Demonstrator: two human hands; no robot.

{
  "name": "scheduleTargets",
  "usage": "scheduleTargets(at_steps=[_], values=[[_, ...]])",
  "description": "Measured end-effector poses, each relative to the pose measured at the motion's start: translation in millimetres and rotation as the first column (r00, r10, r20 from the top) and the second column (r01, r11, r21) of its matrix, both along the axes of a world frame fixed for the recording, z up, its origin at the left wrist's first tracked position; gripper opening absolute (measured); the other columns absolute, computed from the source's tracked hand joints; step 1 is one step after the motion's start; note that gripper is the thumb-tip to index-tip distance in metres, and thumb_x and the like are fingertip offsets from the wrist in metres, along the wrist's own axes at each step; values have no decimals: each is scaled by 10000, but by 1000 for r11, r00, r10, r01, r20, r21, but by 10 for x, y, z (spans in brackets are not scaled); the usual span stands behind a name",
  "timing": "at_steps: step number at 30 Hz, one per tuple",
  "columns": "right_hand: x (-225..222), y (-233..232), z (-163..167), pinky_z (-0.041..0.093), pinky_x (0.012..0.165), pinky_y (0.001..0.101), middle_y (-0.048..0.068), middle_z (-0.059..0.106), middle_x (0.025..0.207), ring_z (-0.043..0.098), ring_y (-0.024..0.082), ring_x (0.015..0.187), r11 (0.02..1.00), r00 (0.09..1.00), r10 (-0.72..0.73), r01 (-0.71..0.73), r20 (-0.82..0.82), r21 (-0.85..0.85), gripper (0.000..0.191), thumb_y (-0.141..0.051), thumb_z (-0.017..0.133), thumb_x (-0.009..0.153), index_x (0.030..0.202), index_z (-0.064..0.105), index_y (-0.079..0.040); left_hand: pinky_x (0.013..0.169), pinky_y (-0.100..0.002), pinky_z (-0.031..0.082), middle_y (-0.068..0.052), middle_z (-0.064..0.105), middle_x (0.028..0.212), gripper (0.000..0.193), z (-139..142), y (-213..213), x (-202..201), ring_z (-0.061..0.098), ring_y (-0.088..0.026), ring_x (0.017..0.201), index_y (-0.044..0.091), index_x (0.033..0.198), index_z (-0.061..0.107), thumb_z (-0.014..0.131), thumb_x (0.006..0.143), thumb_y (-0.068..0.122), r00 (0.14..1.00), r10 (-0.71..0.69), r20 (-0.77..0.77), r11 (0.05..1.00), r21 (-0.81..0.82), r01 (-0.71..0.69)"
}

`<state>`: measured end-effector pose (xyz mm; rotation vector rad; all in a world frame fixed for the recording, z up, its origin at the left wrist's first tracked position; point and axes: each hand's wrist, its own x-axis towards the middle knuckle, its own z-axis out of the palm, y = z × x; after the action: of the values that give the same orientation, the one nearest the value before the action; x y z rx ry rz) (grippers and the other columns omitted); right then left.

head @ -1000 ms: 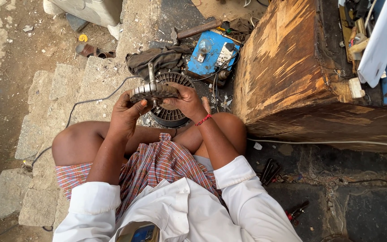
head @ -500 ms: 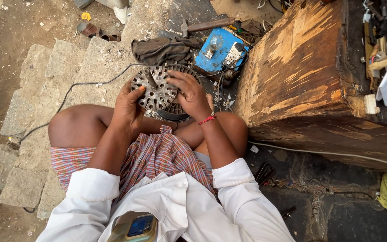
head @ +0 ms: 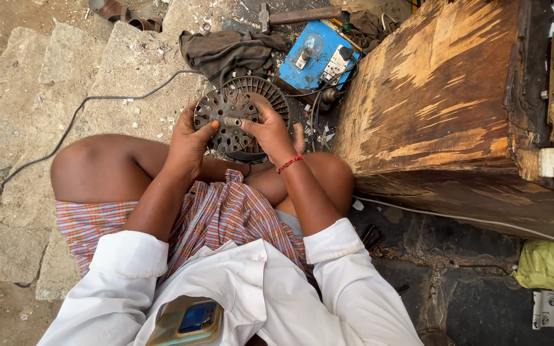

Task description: The person sits on the ground assembling and adjusting an electric motor armature and fan impeller, pressing the rotor onto the shaft and fitting the impeller by hand. They then pick up pliers and a bearing puller tool, positioning the puller on the motor hub and working on it with the tool.

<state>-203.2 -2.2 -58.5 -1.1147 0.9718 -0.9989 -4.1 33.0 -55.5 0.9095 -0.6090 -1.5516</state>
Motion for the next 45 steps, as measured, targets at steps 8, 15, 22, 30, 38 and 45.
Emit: scheduleTargets(at_steps=[8, 15, 22, 30, 38, 45], values=[[-62, -19, -2, 523, 1032, 317, 100, 619, 1379, 622, 159, 1208, 1000, 1000, 0, 0, -9, 3, 598, -16, 706, 947, 1498, 476, 18, 943, -313, 594, -90, 642, 1274, 551, -49, -30, -54, 661, -168, 1103, 16, 1445, 485, 675, 930, -29, 1000, 26, 11, 999, -30, -26], [-187, -77, -169, 472, 1067, 309, 55, 701, 1249, 636, 131, 1161, 995, 996, -21, 13, 81, 96, 406, -203, 663, 1024, 1377, 613, -7, 865, -339, 622, -81, 707, 1092, 313, -206, -42, 10, 710, -174, 949, 28, 1197, 604, 622, 1042, 300, 956, 77, -284, 983, 179, -26], [-158, -87, -288, 470, 1013, 288, 1, 705, 1112, 616, 94, 1059, 996, 998, -49, 46, 39, 78, 319, -273, 695, 1022, 1243, 697, -43, 885, -364, 598, -102, 721, 1047, 289, -394, -43, -17, 700, -194, 921, 5, 1122, 643, 653, 1034, 281, 949, 123, -291, 979, 193, -68], [-146, -57, -227, 444, 1038, 287, -11, 714, 1118, 607, 88, 1085, 994, 996, -52, 44, 79, 102, 330, -324, 696, 1008, 1222, 716, -75, 863, -393, 623, -96, 720, 1054, 289, -255, -47, -13, 721, -202, 933, 11, 1139, 631, 623, 988, 257, 930, 173, -325, 943, 327, -62], [-153, -49, -269, 441, 1044, 307, -17, 679, 1106, 590, 96, 1080, 997, 998, -39, 35, 53, 69, 367, -340, 721, 1000, 1243, 702, -66, 865, -382, 620, -130, 727, 1019, 265, -344, -87, -65, 716, -225, 897, -20, 1117, 647, 670, 999, 216, 927, 191, -323, 949, 303, -90], [-135, -52, -234, 421, 1046, 314, -16, 684, 1098, 576, 106, 1076, 995, 995, -54, 46, 87, 90, 380, -353, 738, 997, 1242, 710, -64, 865, -406, 627, -134, 723, 1025, 260, -237, -98, -74, 722, -236, 895, -1, 1087, 634, 664, 1004, 243, 923, 148, -354, 957, 285, -44]])
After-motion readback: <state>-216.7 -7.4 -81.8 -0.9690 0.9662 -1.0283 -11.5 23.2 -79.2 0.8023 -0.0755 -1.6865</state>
